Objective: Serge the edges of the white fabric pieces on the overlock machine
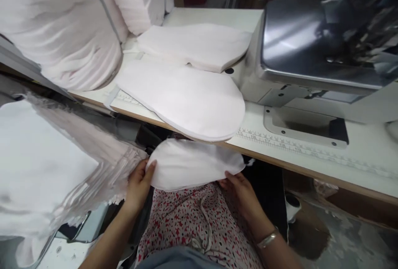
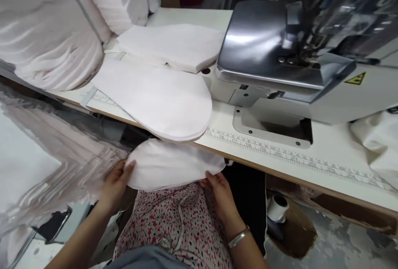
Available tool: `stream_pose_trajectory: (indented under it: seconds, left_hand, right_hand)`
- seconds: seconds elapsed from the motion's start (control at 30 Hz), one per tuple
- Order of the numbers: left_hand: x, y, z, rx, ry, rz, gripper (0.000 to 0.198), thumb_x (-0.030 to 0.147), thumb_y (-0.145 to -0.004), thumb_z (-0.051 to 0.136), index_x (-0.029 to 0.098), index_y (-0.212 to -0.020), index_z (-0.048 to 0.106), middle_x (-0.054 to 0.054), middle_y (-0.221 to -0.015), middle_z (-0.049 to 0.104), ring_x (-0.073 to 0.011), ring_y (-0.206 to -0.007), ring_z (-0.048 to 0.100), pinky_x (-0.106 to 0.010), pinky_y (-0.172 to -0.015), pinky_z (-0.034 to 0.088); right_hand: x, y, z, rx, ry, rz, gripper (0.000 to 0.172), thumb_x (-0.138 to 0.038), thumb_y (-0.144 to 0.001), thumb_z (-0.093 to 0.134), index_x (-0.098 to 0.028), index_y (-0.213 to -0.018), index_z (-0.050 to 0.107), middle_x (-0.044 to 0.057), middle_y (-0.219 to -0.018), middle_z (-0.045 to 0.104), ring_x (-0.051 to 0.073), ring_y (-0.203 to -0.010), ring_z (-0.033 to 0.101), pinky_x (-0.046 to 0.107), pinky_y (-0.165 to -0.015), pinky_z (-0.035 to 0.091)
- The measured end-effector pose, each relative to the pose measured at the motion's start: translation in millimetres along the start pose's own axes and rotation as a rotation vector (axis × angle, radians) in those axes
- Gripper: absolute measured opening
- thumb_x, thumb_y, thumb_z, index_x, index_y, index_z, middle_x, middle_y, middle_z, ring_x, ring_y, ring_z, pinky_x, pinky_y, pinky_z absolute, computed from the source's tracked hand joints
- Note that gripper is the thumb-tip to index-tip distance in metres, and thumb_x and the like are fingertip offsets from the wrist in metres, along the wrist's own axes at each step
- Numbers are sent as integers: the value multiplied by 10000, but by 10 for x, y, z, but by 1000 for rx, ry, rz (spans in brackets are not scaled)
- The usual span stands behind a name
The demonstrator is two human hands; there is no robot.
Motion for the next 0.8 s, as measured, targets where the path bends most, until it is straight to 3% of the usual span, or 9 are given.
stream_pose_trajectory:
  seconds: [0.1,0.23,0.37,0.53,0.67,0.8]
  left_hand:
    - [-478,-111,9,64,13,-75,371,454,-683,765,150,-868,659,-17,-766,664,-209,-815,610,-295,-758,470]
    - [-779,-88,-52,131,92,-154,373,398,-754,724,140,-1003,624,-54,-942,683,-214,-935,633,-368,-869,467]
    - [-777,-14,-32,84,200,-248,541,428,-656,804,146,-1070,600,-86,-1028,692,-240,-1038,627,-324,-916,462]
    - [-622,-97,135,-101,359,-380,504,414,-737,762,162,-1143,603,-123,-1160,679,-243,-1052,646,-324,-918,499]
    - [-595,-137,154,-151,427,-448,466,346,-764,747,149,-1160,602,-126,-1146,691,-234,-1058,652,-309,-948,491]
    - [-631,-114,184,-104,391,-457,524,381,-786,715,127,-1220,570,-180,-1204,650,-291,-1126,611,-413,-996,453]
  right_hand:
    - [261,-127,-171,54,160,-44,373,-277,-665,795,-175,-965,600,37,-824,727,177,-670,692,311,-656,590]
    - [197,-158,-274,123,365,-248,445,-374,-766,690,-247,-1149,503,52,-1177,619,205,-992,636,426,-979,464]
    - [103,-42,-11,-48,605,-366,347,-394,-843,609,-243,-1154,587,72,-1278,567,236,-1185,525,462,-1107,312]
    - [189,18,407,-358,856,-391,408,-387,-861,611,-299,-1259,587,29,-1420,508,207,-1348,399,429,-1173,222]
    - [185,-4,447,-367,989,-382,425,-422,-939,472,-270,-1334,513,52,-1479,430,182,-1380,352,425,-1179,220]
    - [279,64,398,-416,1050,-398,505,-433,-921,491,-269,-1395,436,80,-1528,343,232,-1416,281,515,-1180,179]
Point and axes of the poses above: each hand's wrist, its own y-axis away from the middle knuckle, its own z-axis out of the palm, x = y × z, the point moved 3 cm from there along -y, towards the middle knuckle
